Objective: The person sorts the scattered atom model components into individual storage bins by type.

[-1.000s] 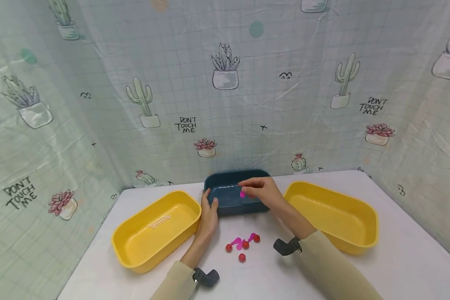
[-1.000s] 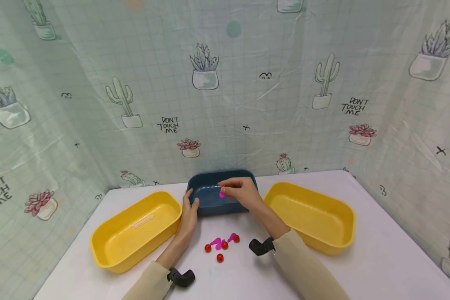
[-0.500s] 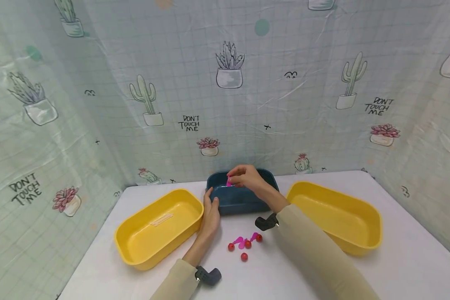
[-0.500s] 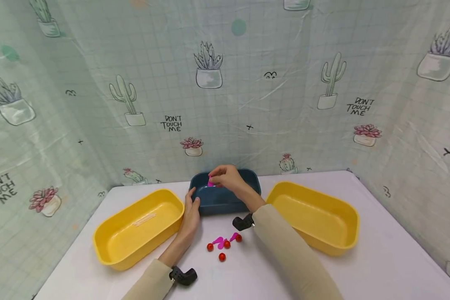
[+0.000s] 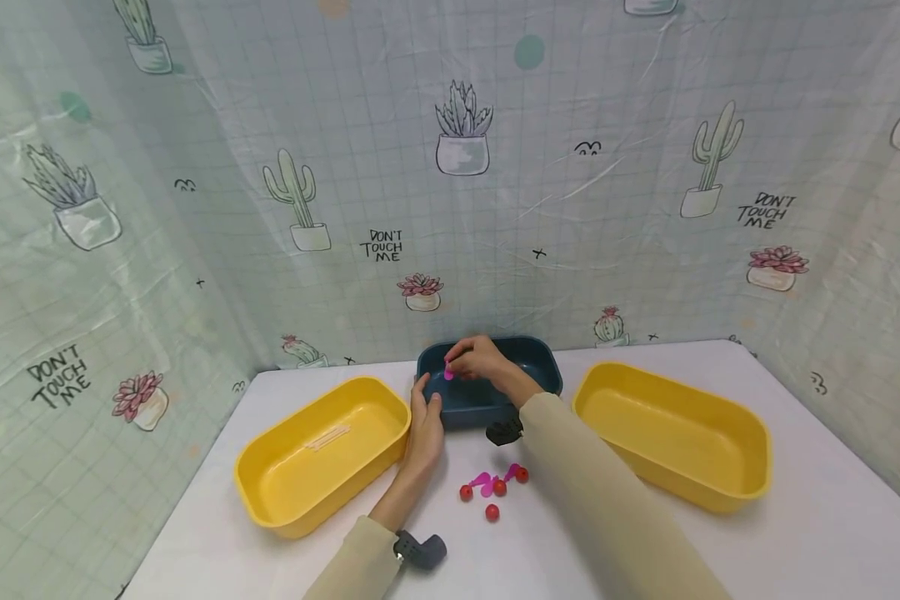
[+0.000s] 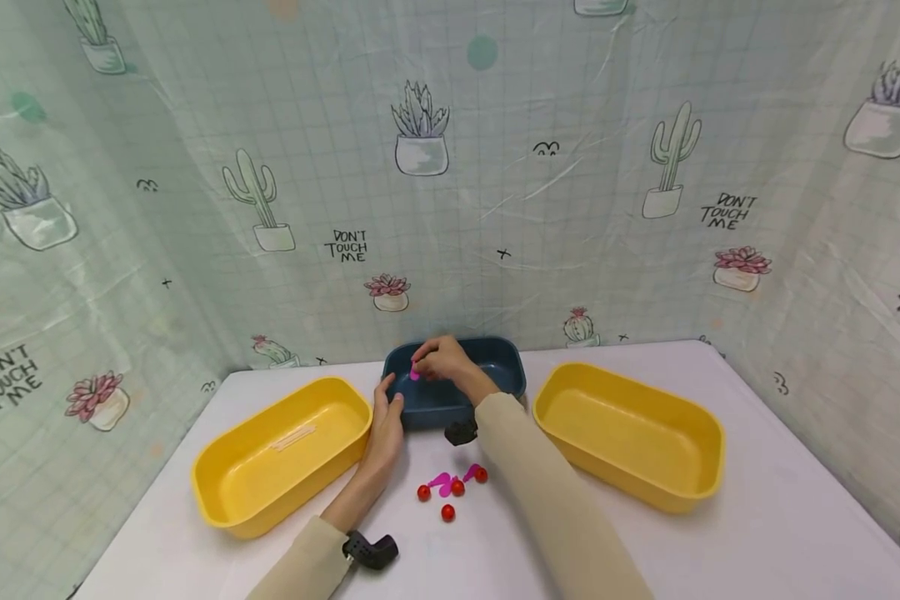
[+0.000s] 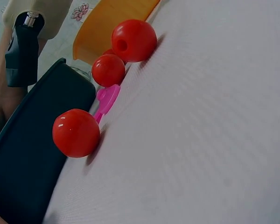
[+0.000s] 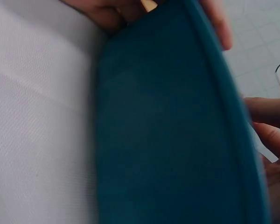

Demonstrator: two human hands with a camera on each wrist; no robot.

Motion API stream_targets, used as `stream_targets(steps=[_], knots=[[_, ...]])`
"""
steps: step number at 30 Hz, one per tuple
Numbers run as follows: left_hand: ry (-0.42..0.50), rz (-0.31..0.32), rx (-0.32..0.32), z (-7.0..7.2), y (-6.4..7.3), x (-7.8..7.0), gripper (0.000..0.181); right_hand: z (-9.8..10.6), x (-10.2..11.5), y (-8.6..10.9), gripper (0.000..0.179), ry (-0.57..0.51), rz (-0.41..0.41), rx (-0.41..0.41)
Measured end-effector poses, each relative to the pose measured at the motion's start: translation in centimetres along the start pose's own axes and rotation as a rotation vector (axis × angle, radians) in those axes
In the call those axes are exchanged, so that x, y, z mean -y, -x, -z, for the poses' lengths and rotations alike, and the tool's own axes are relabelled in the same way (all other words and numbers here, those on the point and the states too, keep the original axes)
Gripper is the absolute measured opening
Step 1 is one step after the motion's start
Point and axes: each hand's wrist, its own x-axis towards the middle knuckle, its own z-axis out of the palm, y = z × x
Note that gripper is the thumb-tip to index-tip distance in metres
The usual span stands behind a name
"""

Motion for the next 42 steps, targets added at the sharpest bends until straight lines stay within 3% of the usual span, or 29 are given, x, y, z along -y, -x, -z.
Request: stream_targets(steps=[10, 22, 32, 42], knots=[[-0.007, 0.019, -0.003, 0.1, 0.2, -0.3, 0.053, -0.7, -2.0, -1.0, 0.016, 0.107, -0.030, 0.001], [-0.001, 0.015, 0.006, -0.1, 0.1, 0.0, 0.052, -1.5, -1.7, -1.0, 0.009, 0.361, -0.023, -0.019], [0.009, 0.008, 0.019, 0.0, 0.1, -0.1, 0.053, -1.4, -1.7, -1.3, 0.005, 0.359, -0.044, 0.003], [0.003, 0.009, 0.006, 0.0, 0.2, -0.1, 0.053, -1.6, -1.8, -1.1, 0.008, 0.411, 0.014, -0.022]])
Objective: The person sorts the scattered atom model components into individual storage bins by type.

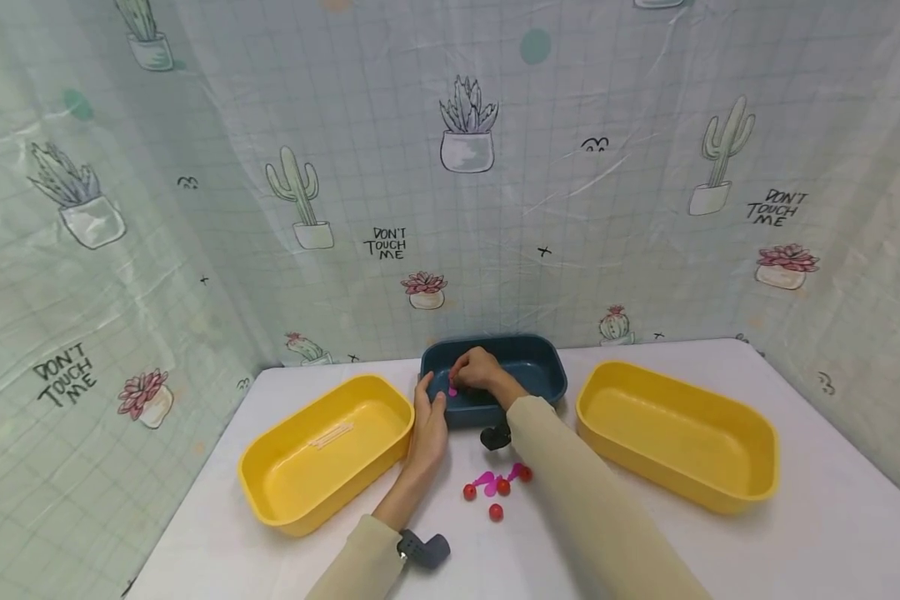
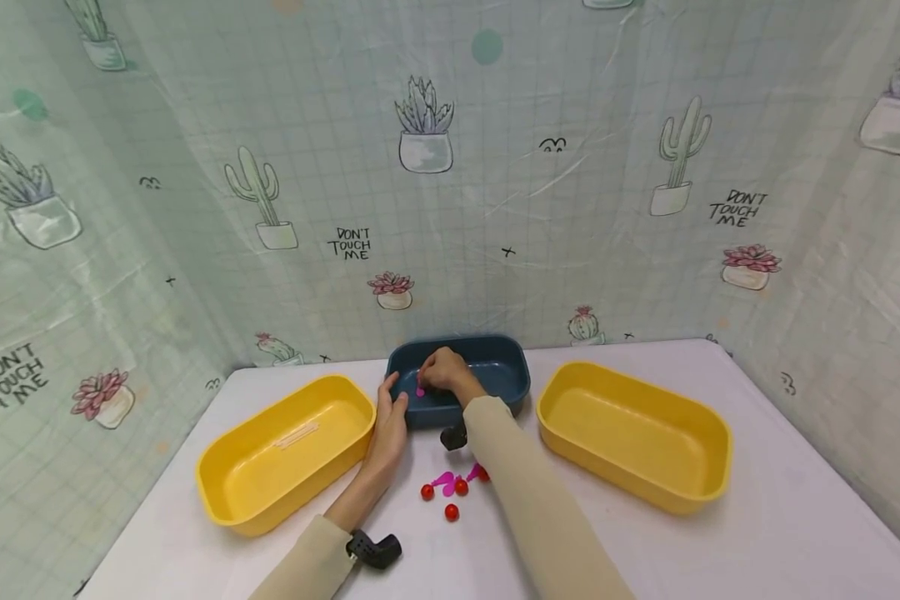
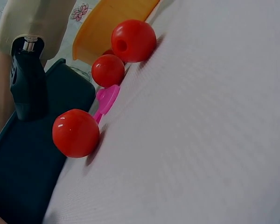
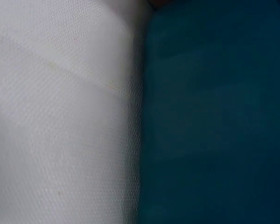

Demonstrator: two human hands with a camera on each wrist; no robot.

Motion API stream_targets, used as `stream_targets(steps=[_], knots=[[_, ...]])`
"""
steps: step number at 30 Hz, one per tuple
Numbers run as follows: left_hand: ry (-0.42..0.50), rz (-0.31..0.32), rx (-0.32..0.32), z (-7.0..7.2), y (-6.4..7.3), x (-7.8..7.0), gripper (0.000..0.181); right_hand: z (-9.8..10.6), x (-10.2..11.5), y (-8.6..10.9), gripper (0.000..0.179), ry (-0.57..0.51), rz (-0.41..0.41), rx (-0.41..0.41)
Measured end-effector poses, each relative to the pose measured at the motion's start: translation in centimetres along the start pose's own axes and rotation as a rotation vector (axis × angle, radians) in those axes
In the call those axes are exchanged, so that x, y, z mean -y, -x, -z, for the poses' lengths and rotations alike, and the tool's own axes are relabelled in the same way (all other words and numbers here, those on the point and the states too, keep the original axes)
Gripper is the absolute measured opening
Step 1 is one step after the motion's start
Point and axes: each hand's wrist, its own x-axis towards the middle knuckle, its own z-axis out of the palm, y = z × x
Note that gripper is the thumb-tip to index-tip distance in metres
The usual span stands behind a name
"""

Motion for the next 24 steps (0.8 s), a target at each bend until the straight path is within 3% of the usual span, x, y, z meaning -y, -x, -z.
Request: stream_targets(steps=[24], knots=[[-0.007, 0.005, 0.001, 0.03, 0.04, -0.18, 0.051, 0.10, 0.17, 0.31, 0.010, 0.095, 0.044, 0.024]])
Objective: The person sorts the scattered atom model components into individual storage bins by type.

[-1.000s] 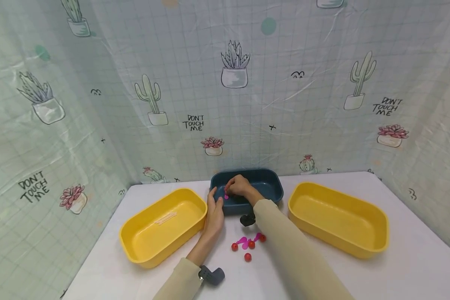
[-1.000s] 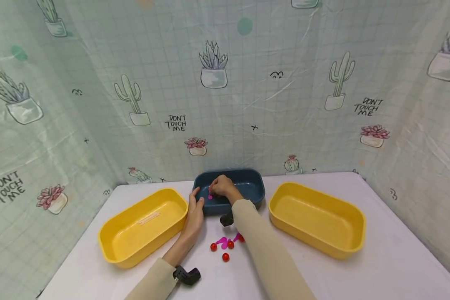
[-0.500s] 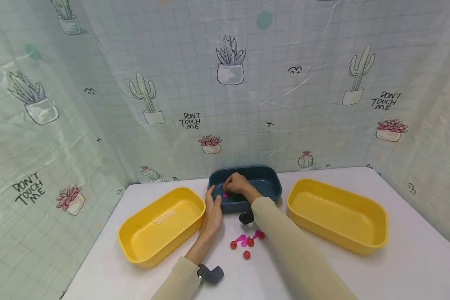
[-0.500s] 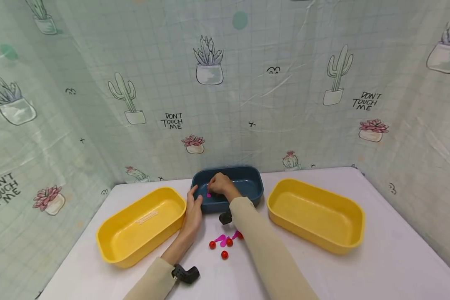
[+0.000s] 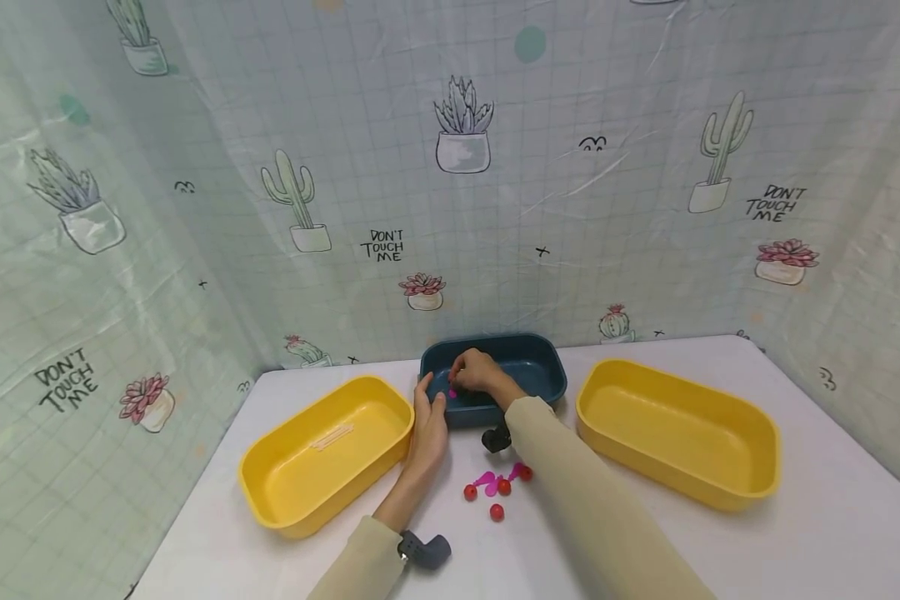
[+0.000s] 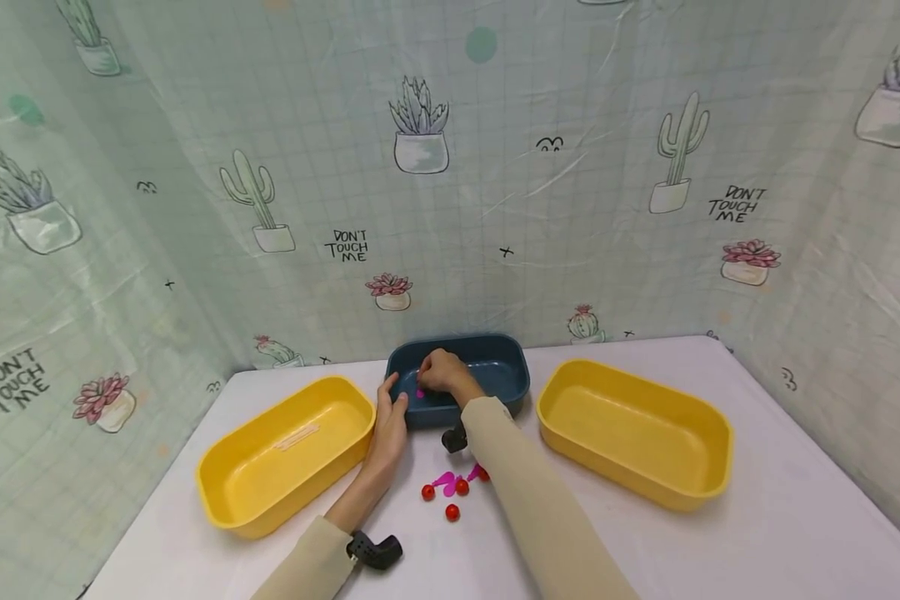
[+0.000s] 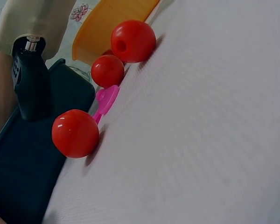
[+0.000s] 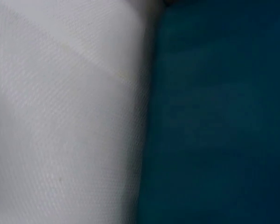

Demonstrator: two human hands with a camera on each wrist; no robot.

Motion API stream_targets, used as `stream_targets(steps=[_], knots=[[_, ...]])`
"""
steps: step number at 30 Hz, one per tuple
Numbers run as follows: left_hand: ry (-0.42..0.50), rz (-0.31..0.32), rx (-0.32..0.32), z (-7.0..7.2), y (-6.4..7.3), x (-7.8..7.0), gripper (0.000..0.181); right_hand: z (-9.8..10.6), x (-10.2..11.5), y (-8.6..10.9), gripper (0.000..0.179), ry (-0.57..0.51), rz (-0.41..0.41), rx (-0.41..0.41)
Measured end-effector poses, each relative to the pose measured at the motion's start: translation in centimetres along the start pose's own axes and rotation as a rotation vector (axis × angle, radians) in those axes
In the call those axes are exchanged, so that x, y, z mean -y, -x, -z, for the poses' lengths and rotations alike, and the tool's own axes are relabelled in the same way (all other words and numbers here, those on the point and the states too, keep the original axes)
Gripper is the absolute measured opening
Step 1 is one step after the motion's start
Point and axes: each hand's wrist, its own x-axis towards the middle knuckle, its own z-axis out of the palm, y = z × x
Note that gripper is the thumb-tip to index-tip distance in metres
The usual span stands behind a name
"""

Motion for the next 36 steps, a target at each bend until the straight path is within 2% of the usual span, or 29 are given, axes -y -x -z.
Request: stream_targets(steps=[10, 15, 21, 24, 29, 36], knots=[[0.017, -0.014, -0.002, 0.2, 0.1, -0.1, 0.051, 0.1, 0.3, 0.1, 0.016, -0.082, -0.038, 0.004], [0.018, -0.004, -0.013, 0.2, 0.2, -0.2, 0.051, 0.4, 0.6, 0.2, 0.025, -0.144, -0.078, 0.027], [0.013, -0.013, -0.010, 0.1, 0.0, -0.2, 0.052, 1.3, 0.8, 0.7, 0.037, -0.106, -0.103, 0.041], [0.008, -0.020, -0.015, -0.1, -0.1, -0.2, 0.052, 2.1, 0.8, 1.4, 0.036, -0.118, -0.078, 0.023], [0.004, -0.030, -0.025, -0.2, -0.2, 0.0, 0.051, 3.5, 1.1, 2.8, 0.029, -0.153, 0.019, -0.031], [0.000, -0.028, -0.026, -0.1, -0.2, -0.2, 0.051, 5.6, 2.1, 6.5, 0.028, -0.136, 0.144, -0.117]])
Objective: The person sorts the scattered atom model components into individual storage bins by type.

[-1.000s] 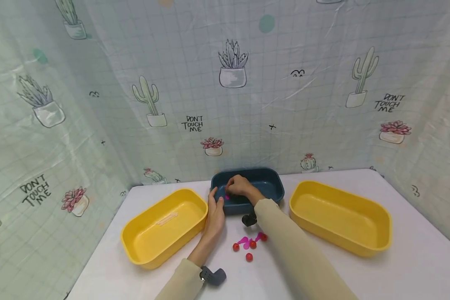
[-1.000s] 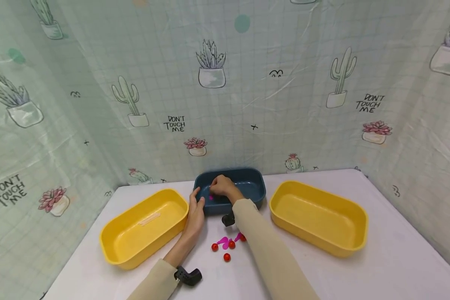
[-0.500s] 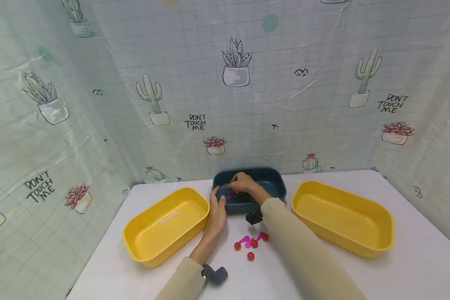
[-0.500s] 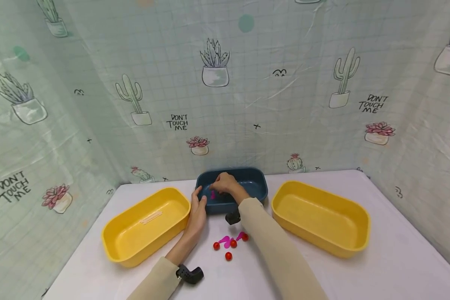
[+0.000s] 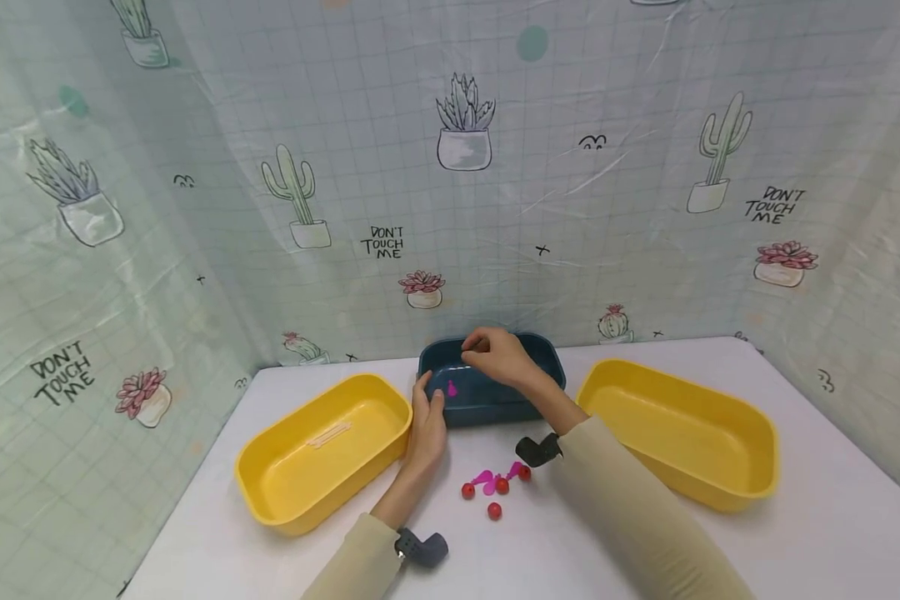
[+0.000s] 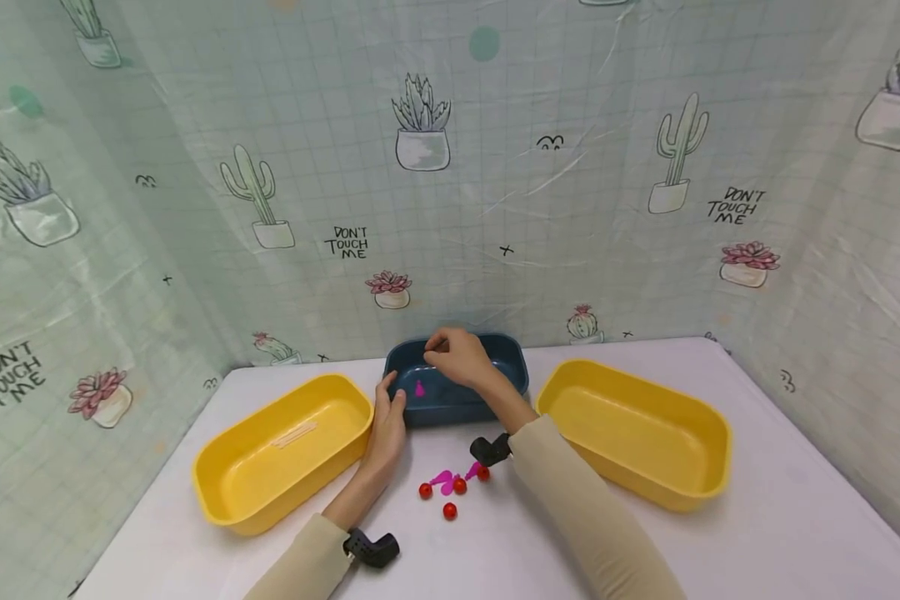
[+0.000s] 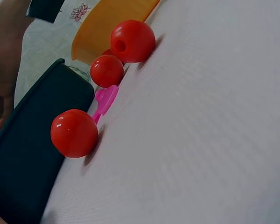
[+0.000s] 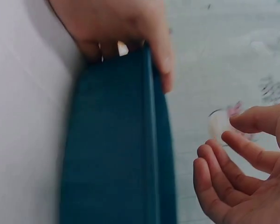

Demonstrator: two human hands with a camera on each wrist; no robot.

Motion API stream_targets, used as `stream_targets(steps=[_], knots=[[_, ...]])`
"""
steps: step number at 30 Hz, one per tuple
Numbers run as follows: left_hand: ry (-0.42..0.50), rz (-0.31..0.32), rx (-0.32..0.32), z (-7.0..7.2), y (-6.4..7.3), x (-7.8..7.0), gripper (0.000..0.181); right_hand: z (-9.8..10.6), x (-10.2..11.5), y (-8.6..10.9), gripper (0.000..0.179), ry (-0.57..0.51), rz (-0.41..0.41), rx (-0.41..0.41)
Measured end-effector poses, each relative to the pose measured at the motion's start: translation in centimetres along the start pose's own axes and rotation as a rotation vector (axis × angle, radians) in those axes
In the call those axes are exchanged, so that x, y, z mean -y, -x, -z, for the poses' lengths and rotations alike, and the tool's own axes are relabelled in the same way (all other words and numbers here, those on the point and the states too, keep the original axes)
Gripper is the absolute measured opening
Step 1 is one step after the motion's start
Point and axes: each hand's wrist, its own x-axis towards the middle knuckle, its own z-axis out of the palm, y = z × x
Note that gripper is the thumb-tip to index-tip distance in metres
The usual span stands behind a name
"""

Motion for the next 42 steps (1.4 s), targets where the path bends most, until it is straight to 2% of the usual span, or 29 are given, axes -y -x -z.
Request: stream_targets(steps=[4, 7, 12, 16, 20, 23, 29, 33, 42], knots=[[-0.002, -0.001, 0.002, 0.1, 0.0, -0.1, 0.052, 0.8, 0.9, 2.6, 0.024, 0.010, 0.093, -0.011], [-0.003, 0.007, -0.005, 0.2, 0.0, 0.0, 0.051, 1.2, 0.9, 4.6, 0.017, 0.015, 0.150, 0.024], [-0.010, 0.014, -0.010, 0.0, 0.0, 0.1, 0.051, 1.7, -0.1, 7.7, 0.007, 0.034, 0.202, 0.157], [-0.011, -0.009, -0.011, 0.0, -0.3, 0.3, 0.051, 1.7, -1.4, 9.1, 0.006, 0.104, 0.210, 0.274], [0.011, -0.027, -0.009, 0.0, -0.3, 0.4, 0.051, 1.4, -2.8, 9.8, 0.012, 0.189, 0.197, 0.361], [0.008, -0.021, -0.004, -0.1, -0.2, 0.4, 0.051, 1.0, -3.6, 10.1, 0.015, 0.231, 0.175, 0.389], [0.006, 0.001, -0.003, -0.1, -0.1, 0.1, 0.052, 0.4, -4.5, 10.3, 0.018, 0.271, 0.131, 0.402], [0.015, -0.011, -0.003, 0.0, 0.1, 0.0, 0.051, 0.1, -4.8, 10.5, 0.020, 0.308, 0.102, 0.427], [0.021, -0.025, -0.008, -0.1, 0.0, 0.0, 0.051, -0.3, -5.1, 10.7, 0.017, 0.377, 0.137, 0.413]])
